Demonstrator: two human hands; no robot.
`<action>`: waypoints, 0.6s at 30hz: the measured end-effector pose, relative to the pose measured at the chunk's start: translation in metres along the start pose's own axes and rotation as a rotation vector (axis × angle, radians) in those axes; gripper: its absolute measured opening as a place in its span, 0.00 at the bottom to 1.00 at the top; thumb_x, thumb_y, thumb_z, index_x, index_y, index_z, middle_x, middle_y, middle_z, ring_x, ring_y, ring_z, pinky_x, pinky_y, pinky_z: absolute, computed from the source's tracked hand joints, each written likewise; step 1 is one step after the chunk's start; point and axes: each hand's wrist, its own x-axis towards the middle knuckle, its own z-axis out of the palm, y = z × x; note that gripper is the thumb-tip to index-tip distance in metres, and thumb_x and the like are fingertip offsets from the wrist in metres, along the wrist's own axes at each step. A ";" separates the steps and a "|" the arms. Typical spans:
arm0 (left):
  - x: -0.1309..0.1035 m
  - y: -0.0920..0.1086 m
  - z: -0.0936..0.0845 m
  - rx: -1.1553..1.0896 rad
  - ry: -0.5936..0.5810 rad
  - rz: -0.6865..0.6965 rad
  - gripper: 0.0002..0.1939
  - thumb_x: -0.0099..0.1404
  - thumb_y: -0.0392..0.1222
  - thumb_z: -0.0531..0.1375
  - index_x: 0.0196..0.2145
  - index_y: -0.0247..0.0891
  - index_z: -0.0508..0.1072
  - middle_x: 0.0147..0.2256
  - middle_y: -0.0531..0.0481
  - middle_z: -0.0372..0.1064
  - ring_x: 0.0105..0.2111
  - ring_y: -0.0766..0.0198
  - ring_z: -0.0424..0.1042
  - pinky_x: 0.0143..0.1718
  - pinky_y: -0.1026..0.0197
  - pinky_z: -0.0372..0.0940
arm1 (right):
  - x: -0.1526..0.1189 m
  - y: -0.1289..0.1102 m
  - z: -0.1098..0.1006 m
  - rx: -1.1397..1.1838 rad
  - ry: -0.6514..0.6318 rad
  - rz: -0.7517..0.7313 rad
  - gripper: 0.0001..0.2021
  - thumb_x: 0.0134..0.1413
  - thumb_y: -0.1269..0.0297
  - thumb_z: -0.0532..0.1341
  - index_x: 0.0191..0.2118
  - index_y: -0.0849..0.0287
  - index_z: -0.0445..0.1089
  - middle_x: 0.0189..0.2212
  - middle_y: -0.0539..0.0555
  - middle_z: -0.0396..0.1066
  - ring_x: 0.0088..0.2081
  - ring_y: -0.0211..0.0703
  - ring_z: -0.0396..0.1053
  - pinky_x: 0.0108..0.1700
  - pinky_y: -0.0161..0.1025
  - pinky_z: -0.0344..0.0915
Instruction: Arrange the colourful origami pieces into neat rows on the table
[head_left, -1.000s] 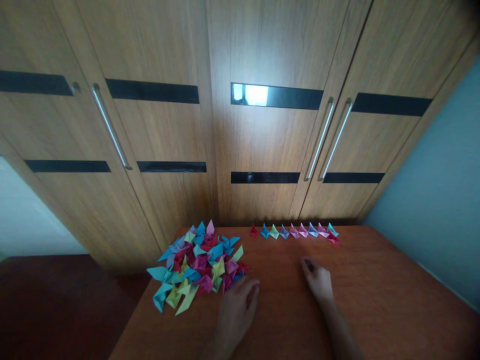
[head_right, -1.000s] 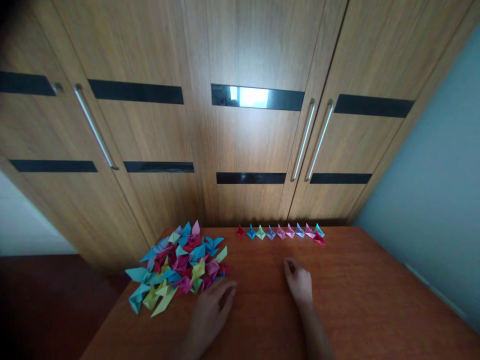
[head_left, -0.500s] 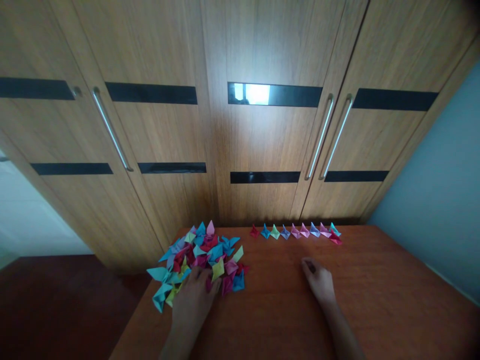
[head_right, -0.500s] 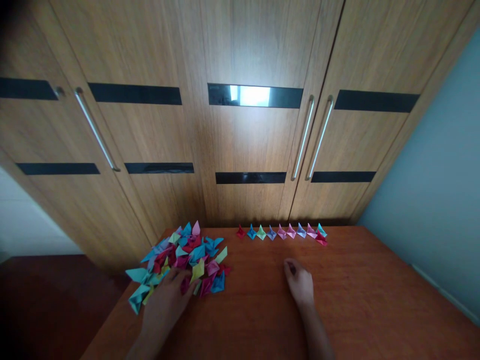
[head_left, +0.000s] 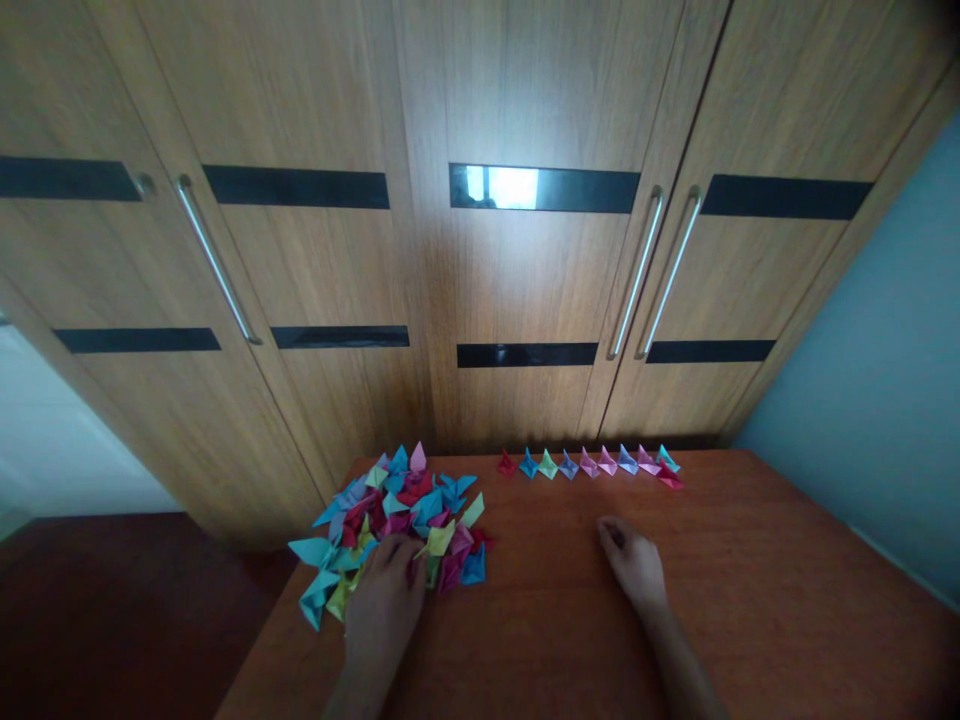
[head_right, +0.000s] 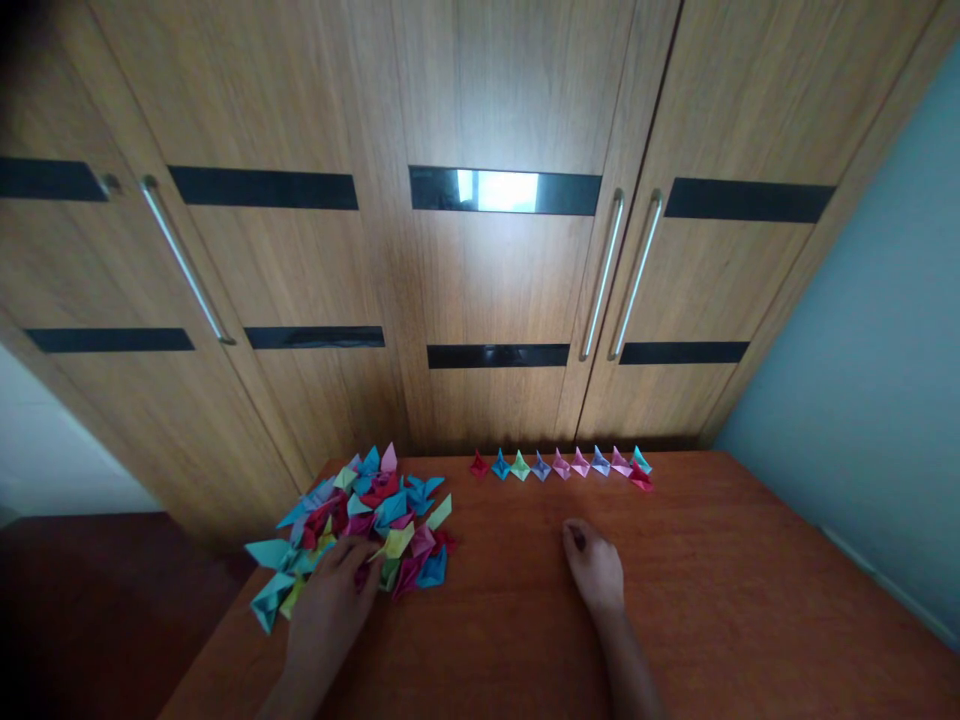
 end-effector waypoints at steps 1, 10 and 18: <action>0.002 0.001 -0.001 -0.060 0.042 0.019 0.10 0.63 0.43 0.52 0.35 0.40 0.73 0.38 0.46 0.69 0.38 0.57 0.70 0.41 0.56 0.65 | 0.000 -0.001 0.000 0.038 0.005 0.002 0.14 0.51 0.52 0.54 0.35 0.52 0.73 0.33 0.51 0.76 0.35 0.46 0.73 0.37 0.36 0.66; 0.014 0.072 -0.003 -0.624 -0.116 0.080 0.09 0.63 0.44 0.53 0.35 0.41 0.73 0.34 0.50 0.74 0.34 0.61 0.71 0.35 0.61 0.66 | -0.012 -0.022 -0.007 0.584 -0.053 0.089 0.21 0.47 0.48 0.60 0.39 0.61 0.72 0.27 0.52 0.71 0.27 0.41 0.67 0.31 0.35 0.64; 0.002 0.110 0.063 -0.836 -0.333 -0.037 0.07 0.60 0.41 0.55 0.33 0.39 0.71 0.30 0.51 0.74 0.31 0.62 0.72 0.32 0.64 0.64 | -0.021 -0.034 -0.008 0.696 -0.224 0.071 0.19 0.47 0.50 0.62 0.41 0.58 0.72 0.26 0.50 0.67 0.27 0.37 0.61 0.27 0.32 0.58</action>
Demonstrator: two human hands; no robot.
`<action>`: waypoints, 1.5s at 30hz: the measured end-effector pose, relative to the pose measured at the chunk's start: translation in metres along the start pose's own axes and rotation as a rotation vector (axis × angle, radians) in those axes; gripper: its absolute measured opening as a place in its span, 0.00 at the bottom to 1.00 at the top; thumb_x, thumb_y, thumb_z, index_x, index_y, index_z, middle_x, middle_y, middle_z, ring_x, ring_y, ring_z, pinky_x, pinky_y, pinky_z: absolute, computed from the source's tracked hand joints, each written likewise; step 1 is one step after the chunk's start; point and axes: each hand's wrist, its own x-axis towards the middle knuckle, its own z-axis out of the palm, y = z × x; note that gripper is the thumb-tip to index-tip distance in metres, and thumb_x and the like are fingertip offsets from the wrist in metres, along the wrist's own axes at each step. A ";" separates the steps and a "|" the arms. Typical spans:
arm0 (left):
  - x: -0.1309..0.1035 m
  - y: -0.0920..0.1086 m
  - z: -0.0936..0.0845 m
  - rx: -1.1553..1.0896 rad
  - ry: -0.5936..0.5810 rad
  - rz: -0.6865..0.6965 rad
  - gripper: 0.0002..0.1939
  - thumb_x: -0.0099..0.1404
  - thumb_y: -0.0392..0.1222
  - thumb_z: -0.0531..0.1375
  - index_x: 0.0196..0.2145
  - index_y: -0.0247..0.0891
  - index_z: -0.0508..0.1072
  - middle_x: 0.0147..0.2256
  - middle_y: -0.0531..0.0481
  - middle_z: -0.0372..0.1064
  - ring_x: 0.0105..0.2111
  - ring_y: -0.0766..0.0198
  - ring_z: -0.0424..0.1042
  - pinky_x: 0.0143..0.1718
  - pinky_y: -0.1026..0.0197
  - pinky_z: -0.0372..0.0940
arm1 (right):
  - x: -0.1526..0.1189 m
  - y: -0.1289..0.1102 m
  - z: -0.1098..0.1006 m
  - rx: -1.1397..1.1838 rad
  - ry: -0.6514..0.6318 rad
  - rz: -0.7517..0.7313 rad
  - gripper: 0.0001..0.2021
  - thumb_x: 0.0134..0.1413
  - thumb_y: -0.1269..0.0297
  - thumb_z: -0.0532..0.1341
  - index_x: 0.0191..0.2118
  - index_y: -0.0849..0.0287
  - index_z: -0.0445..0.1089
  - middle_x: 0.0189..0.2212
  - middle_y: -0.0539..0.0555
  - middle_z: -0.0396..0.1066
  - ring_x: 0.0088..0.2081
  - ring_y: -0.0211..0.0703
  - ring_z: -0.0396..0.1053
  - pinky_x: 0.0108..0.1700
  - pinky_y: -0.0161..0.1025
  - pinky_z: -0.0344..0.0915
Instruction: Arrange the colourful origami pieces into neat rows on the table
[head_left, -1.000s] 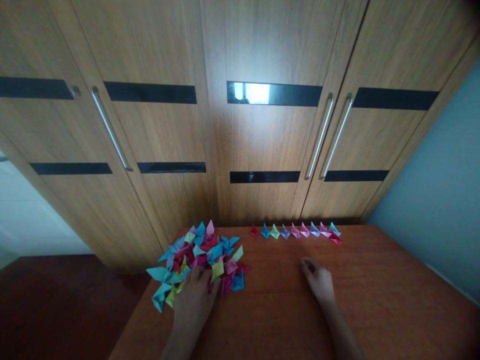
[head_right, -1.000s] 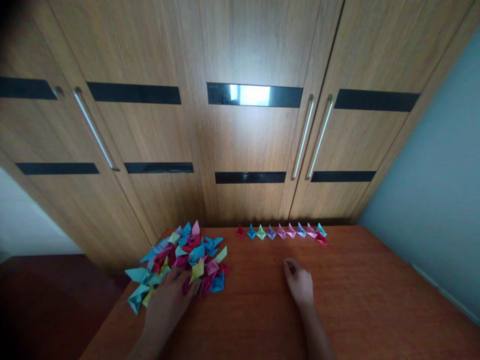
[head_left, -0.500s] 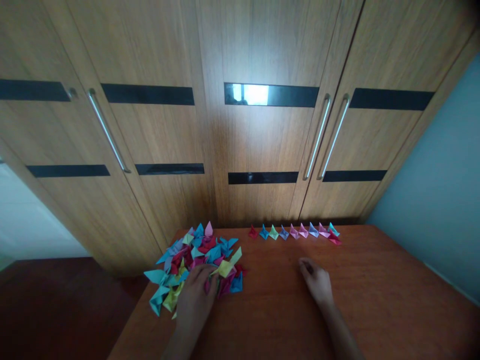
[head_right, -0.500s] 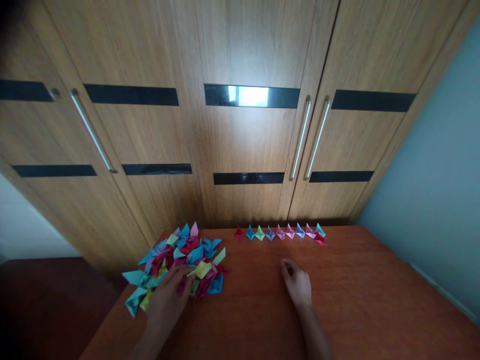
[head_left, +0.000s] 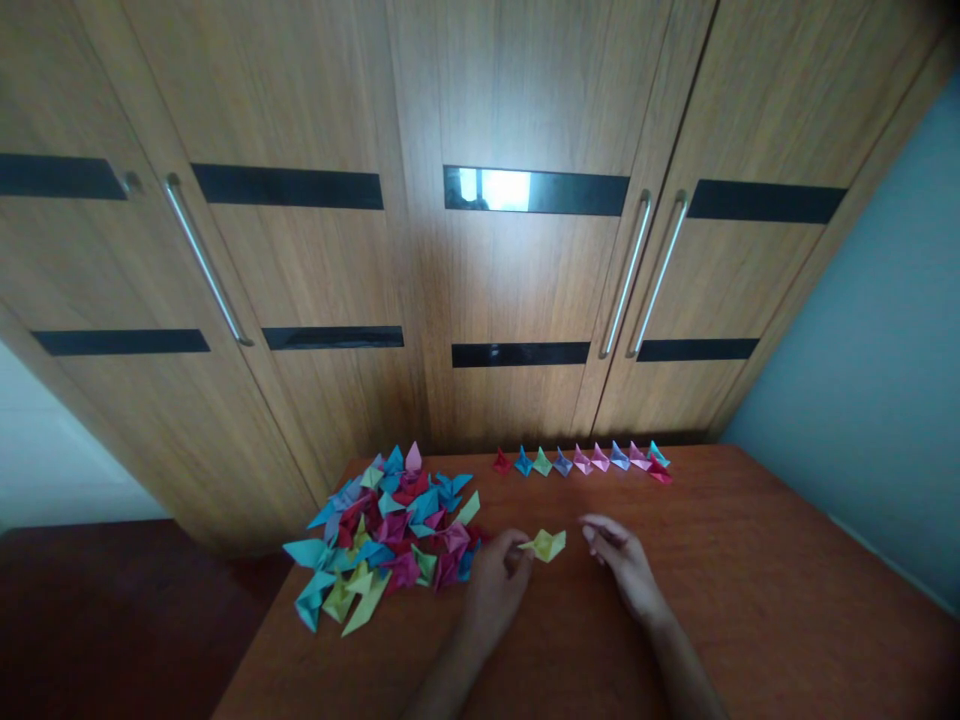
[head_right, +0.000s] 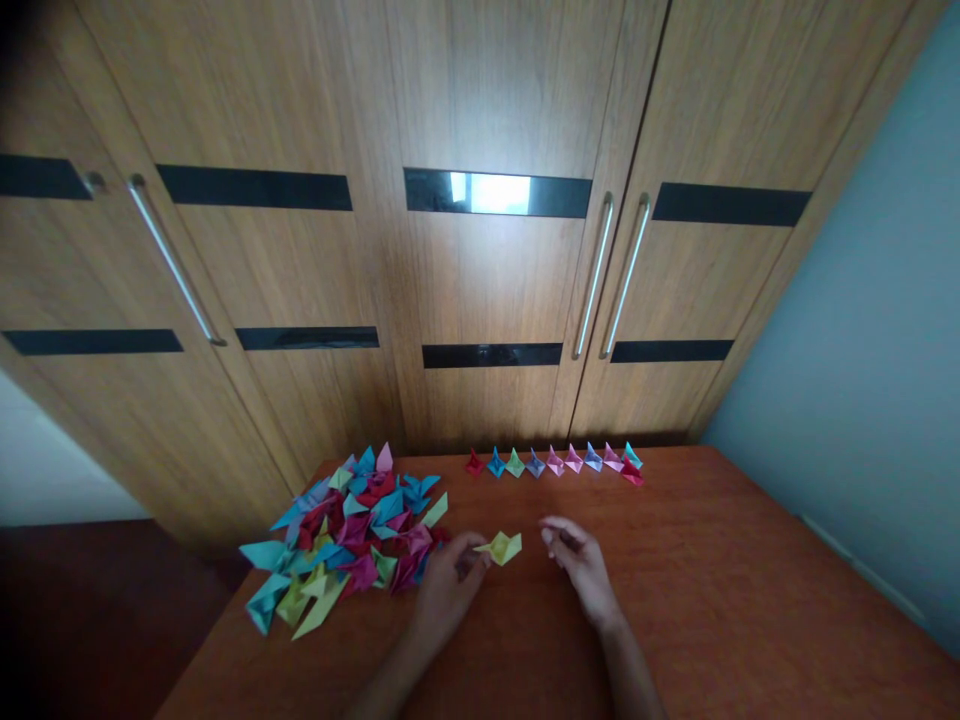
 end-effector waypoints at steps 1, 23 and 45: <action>0.000 -0.005 0.006 -0.016 -0.008 -0.013 0.06 0.59 0.41 0.55 0.33 0.39 0.71 0.30 0.50 0.74 0.31 0.62 0.73 0.32 0.64 0.65 | -0.001 -0.001 0.001 0.008 -0.016 -0.003 0.19 0.47 0.50 0.62 0.41 0.58 0.72 0.27 0.50 0.68 0.27 0.37 0.61 0.28 0.32 0.59; -0.004 -0.032 0.023 -0.203 -0.022 -0.085 0.08 0.58 0.38 0.54 0.35 0.38 0.70 0.31 0.48 0.73 0.31 0.62 0.72 0.31 0.63 0.67 | 0.019 -0.005 -0.041 -0.216 0.360 -0.056 0.20 0.47 0.46 0.59 0.31 0.62 0.70 0.26 0.51 0.71 0.28 0.41 0.66 0.30 0.33 0.61; -0.003 -0.031 0.019 -0.106 -0.054 -0.047 0.10 0.56 0.35 0.51 0.31 0.38 0.72 0.27 0.51 0.73 0.29 0.63 0.71 0.31 0.64 0.63 | 0.093 0.032 -0.124 -1.140 0.474 0.350 0.21 0.52 0.50 0.52 0.46 0.54 0.71 0.36 0.63 0.74 0.37 0.57 0.72 0.33 0.44 0.65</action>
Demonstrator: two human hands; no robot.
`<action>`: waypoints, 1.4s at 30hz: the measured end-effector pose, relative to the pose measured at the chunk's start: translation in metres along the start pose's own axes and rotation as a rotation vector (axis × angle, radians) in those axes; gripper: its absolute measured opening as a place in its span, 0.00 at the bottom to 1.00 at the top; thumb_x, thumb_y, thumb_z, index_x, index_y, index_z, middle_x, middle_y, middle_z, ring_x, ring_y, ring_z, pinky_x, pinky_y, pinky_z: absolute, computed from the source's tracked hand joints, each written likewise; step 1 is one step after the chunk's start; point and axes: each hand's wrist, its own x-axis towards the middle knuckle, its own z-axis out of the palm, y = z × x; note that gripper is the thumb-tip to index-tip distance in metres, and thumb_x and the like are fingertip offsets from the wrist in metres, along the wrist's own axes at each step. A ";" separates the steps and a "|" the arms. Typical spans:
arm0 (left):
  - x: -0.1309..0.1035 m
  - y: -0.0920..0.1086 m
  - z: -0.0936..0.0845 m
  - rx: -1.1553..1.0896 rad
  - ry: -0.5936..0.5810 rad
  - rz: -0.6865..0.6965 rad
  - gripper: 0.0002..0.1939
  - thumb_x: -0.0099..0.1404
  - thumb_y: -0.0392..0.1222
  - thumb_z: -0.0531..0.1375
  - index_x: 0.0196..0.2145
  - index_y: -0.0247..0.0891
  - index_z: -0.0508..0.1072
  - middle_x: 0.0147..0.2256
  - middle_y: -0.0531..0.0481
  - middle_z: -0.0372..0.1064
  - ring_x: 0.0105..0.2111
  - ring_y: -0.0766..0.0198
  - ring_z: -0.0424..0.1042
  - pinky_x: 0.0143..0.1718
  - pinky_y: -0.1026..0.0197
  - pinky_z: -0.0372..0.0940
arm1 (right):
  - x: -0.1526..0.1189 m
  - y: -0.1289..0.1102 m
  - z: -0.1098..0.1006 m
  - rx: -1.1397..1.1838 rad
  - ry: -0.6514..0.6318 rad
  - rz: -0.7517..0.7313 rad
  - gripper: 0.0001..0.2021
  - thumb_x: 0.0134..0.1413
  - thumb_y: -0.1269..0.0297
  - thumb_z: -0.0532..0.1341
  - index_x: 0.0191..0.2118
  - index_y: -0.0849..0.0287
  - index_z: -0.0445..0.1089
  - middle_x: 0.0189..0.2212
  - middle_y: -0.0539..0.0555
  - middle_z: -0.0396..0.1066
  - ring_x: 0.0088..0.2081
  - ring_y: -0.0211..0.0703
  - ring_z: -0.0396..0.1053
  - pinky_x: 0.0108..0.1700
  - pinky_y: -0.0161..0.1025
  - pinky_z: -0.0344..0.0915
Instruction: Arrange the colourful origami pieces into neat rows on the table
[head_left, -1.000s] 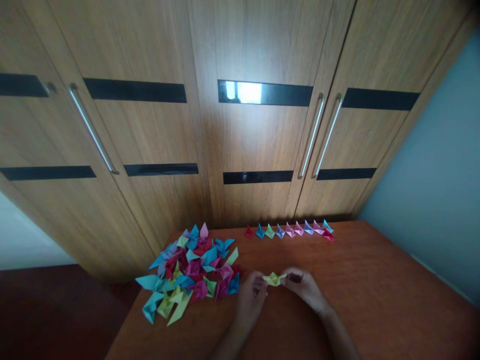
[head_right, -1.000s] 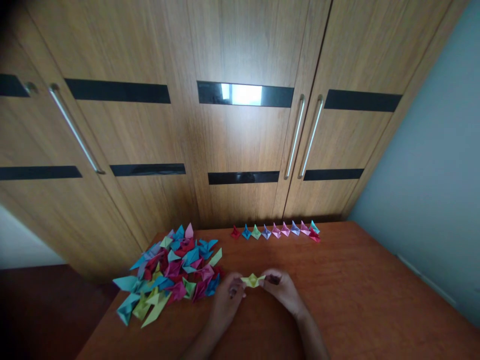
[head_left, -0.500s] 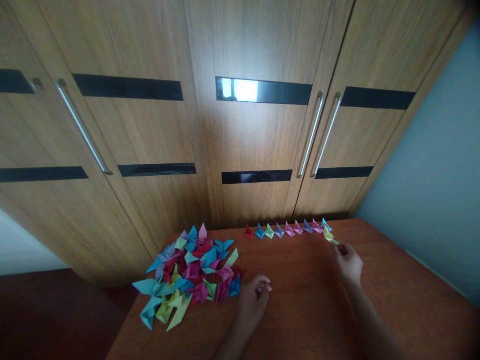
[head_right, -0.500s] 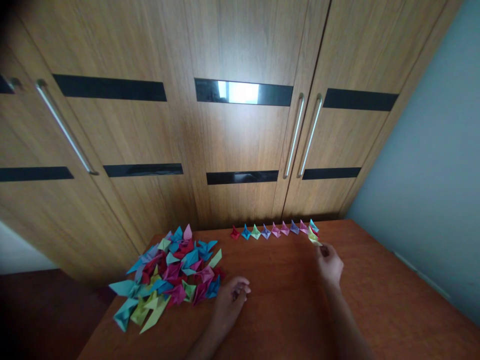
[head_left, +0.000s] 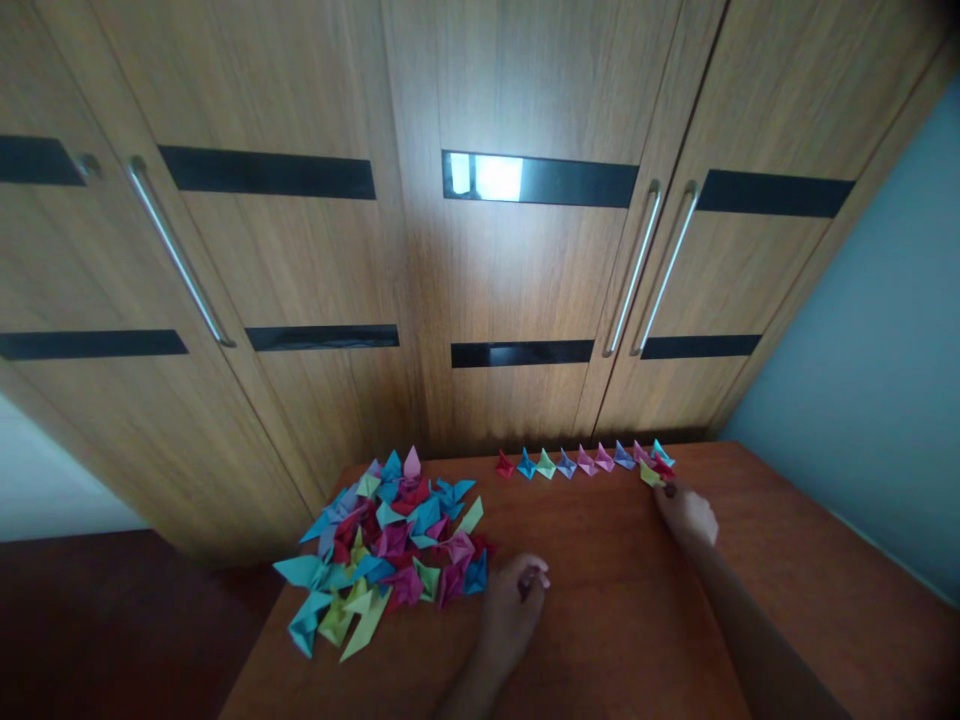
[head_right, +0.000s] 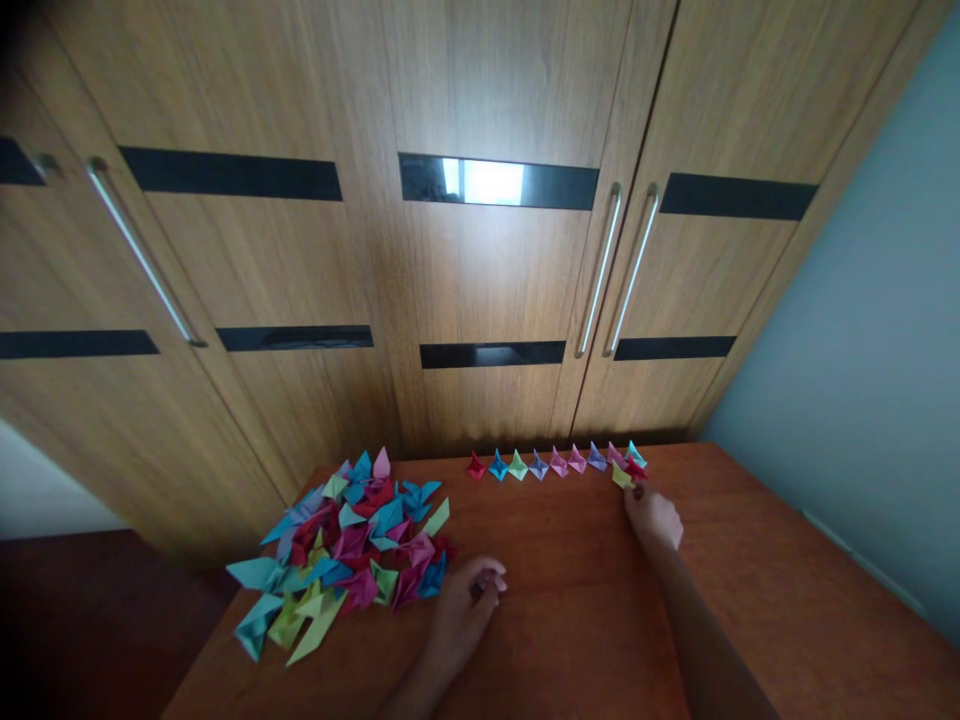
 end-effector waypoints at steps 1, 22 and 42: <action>0.000 0.000 0.000 0.001 -0.003 -0.005 0.10 0.56 0.34 0.52 0.31 0.38 0.72 0.27 0.51 0.73 0.29 0.62 0.71 0.31 0.64 0.63 | 0.001 -0.001 0.000 -0.003 -0.006 0.001 0.21 0.52 0.50 0.52 0.46 0.54 0.71 0.36 0.63 0.74 0.37 0.57 0.72 0.33 0.45 0.65; 0.000 -0.003 0.001 0.019 -0.011 -0.005 0.11 0.57 0.33 0.50 0.32 0.37 0.71 0.28 0.51 0.73 0.30 0.63 0.71 0.31 0.65 0.62 | 0.002 -0.008 0.003 0.062 0.008 -0.009 0.21 0.51 0.51 0.54 0.46 0.54 0.70 0.36 0.61 0.74 0.37 0.55 0.71 0.36 0.44 0.63; 0.001 -0.006 0.001 -0.042 0.015 0.009 0.10 0.57 0.34 0.51 0.32 0.37 0.71 0.28 0.50 0.72 0.29 0.63 0.71 0.31 0.64 0.64 | -0.114 -0.068 0.024 0.588 0.037 -0.269 0.17 0.52 0.52 0.52 0.33 0.57 0.71 0.30 0.55 0.76 0.33 0.48 0.73 0.34 0.36 0.64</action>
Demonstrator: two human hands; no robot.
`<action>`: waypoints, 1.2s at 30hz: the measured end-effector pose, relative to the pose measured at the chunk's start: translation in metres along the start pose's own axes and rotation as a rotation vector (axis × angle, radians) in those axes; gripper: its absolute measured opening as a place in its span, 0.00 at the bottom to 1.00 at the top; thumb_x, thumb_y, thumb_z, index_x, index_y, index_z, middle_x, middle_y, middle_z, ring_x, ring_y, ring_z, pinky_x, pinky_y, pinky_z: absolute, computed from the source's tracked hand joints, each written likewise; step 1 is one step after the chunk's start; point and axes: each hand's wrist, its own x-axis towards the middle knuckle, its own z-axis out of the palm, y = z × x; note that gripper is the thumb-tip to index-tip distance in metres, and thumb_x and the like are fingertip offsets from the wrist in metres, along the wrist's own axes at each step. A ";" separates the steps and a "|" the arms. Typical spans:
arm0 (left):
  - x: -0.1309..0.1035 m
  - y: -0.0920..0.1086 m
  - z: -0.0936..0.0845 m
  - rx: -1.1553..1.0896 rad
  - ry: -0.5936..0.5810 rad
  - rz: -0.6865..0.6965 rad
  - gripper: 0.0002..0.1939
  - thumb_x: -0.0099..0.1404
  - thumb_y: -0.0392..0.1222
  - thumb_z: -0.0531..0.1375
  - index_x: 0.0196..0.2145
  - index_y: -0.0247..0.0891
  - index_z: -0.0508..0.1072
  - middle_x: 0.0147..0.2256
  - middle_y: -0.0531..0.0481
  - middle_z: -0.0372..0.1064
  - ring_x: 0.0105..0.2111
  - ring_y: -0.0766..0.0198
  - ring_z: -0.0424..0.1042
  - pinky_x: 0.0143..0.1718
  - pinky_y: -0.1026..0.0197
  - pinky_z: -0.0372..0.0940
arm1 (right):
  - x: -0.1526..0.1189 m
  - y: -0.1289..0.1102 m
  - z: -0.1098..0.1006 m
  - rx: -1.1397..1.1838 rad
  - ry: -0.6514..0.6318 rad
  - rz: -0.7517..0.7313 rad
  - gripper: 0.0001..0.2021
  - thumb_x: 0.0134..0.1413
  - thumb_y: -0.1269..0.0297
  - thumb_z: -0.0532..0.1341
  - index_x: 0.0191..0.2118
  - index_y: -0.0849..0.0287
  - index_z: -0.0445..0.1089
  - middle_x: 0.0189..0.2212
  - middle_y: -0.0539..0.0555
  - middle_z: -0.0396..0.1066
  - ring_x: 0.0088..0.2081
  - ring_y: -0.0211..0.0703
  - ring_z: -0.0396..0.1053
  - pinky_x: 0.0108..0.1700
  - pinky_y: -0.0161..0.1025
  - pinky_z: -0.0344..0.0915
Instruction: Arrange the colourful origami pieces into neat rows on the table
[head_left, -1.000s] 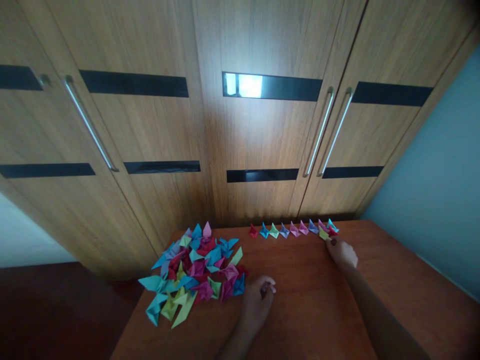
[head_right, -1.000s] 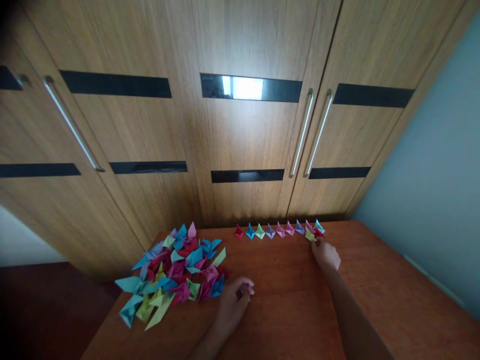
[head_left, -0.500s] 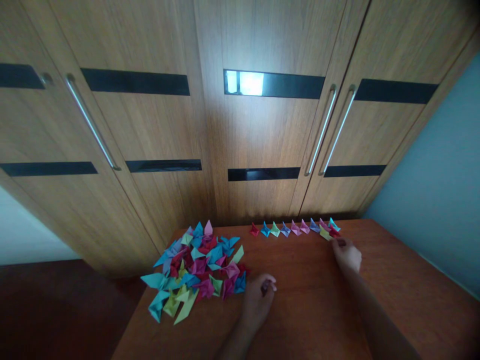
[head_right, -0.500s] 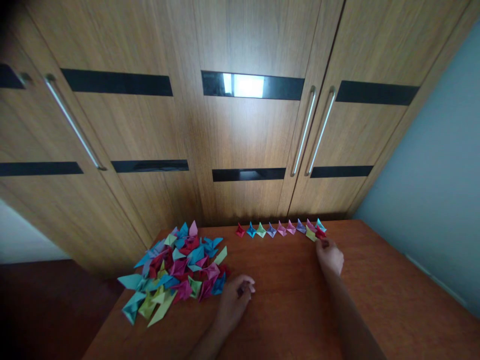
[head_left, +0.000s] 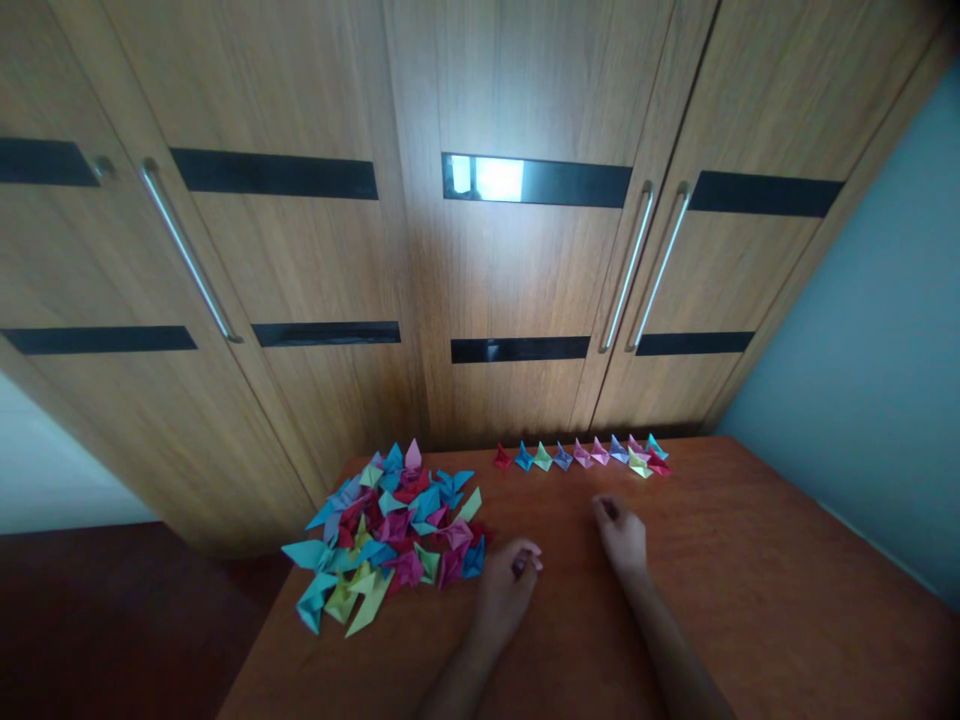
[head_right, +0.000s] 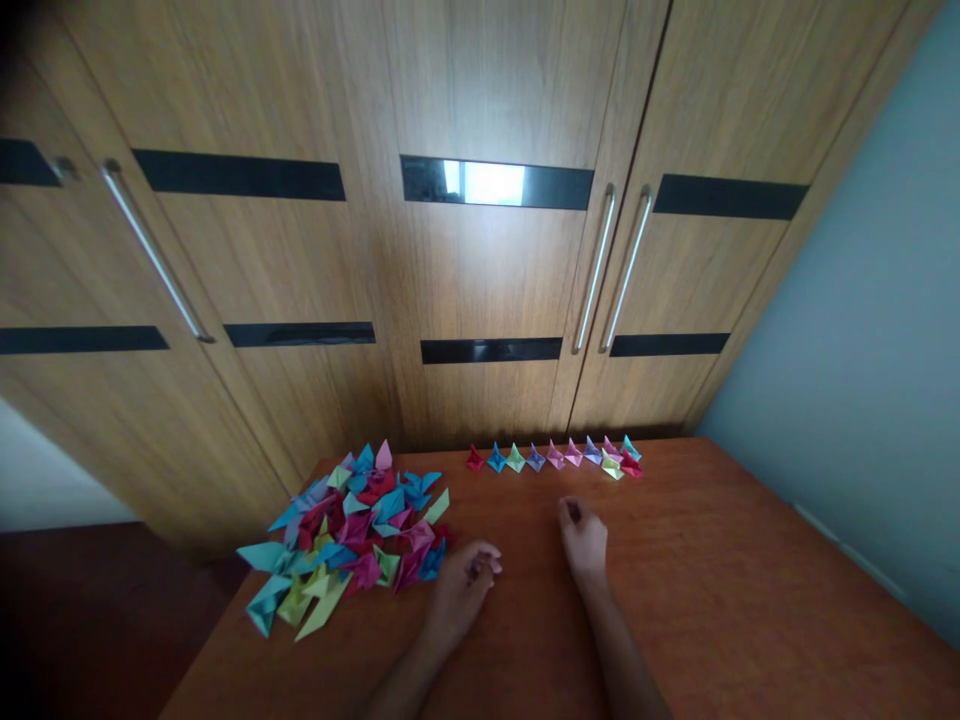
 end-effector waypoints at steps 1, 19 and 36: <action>0.000 -0.001 0.001 -0.022 0.005 0.002 0.09 0.57 0.34 0.51 0.32 0.36 0.71 0.28 0.50 0.72 0.29 0.63 0.71 0.31 0.64 0.64 | -0.005 -0.005 0.004 0.004 -0.033 -0.028 0.16 0.52 0.53 0.52 0.32 0.56 0.71 0.29 0.54 0.75 0.32 0.47 0.73 0.34 0.36 0.64; -0.028 0.038 -0.102 0.646 0.173 0.111 0.10 0.62 0.39 0.52 0.39 0.42 0.72 0.41 0.49 0.72 0.41 0.60 0.71 0.44 0.59 0.64 | -0.013 -0.010 0.012 -0.024 -0.111 -0.119 0.14 0.53 0.55 0.51 0.29 0.56 0.70 0.25 0.52 0.74 0.27 0.43 0.72 0.30 0.33 0.62; -0.044 0.033 -0.090 0.961 0.157 0.143 0.12 0.64 0.37 0.50 0.38 0.45 0.73 0.38 0.50 0.73 0.37 0.60 0.73 0.34 0.63 0.66 | -0.016 -0.014 0.009 0.001 -0.131 -0.109 0.15 0.52 0.53 0.51 0.30 0.55 0.70 0.27 0.53 0.74 0.29 0.45 0.72 0.32 0.36 0.64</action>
